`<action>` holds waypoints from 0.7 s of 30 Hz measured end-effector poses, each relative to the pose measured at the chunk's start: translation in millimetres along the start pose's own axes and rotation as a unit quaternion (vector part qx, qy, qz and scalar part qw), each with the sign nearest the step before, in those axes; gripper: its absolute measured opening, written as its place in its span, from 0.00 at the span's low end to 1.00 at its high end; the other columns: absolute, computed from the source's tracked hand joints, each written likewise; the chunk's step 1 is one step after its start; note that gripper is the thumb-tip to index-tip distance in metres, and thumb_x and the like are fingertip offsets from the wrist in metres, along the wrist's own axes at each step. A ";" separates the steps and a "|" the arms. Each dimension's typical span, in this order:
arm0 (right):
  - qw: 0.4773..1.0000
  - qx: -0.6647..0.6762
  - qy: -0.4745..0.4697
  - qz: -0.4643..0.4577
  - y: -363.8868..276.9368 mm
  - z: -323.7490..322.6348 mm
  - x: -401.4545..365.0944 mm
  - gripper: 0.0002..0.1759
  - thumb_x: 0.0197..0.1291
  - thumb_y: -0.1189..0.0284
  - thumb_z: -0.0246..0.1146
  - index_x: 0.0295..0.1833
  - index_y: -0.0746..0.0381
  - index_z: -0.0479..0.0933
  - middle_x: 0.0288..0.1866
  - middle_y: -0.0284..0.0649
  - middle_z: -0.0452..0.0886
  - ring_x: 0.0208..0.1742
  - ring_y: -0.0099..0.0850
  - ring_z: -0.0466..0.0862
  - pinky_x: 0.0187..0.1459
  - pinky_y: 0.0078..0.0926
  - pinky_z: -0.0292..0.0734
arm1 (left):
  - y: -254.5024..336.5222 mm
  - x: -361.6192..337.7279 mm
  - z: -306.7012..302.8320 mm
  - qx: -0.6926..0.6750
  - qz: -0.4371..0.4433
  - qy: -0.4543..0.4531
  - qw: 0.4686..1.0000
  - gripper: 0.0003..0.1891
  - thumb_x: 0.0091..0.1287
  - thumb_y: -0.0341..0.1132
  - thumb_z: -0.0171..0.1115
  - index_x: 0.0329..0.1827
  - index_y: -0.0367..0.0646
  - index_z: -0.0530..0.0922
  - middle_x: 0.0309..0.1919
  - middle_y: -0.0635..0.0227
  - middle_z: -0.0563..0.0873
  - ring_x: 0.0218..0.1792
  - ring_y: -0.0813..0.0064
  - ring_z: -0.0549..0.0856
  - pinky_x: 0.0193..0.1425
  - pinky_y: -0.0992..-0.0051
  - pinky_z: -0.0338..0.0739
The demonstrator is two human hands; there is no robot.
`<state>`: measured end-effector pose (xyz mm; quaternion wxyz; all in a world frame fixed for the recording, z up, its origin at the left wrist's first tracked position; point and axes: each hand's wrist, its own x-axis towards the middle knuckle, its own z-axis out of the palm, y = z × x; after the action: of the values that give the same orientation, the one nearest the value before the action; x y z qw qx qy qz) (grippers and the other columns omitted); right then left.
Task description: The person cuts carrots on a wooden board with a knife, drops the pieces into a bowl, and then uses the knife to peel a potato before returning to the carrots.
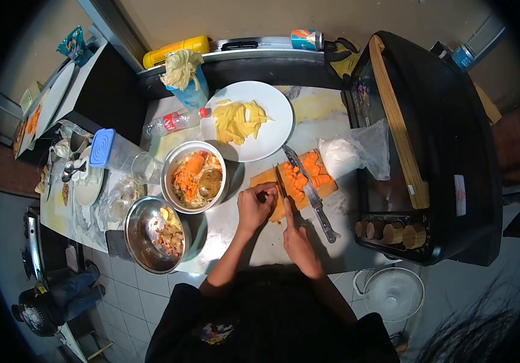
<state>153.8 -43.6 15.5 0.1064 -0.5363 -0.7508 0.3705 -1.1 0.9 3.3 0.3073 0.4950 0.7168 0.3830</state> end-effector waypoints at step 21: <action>0.999 -0.037 0.009 -0.020 4.1 5.2 -1.5 0.48 0.56 0.83 0.55 0.78 0.55 0.37 0.17 0.56 0.71 0.21 0.54 0.75 0.26 0.47 0.68 | 1.9 0.3 2.1 -0.027 -0.017 0.017 0.999 0.15 0.55 0.24 0.66 0.47 0.36 0.82 0.31 0.65 0.89 0.28 0.79 0.87 0.38 0.78 0.79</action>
<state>154.5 -46.6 9.5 0.1005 -0.5280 -0.7735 0.3359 1.4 2.1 3.8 0.3145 0.4680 0.7196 0.4054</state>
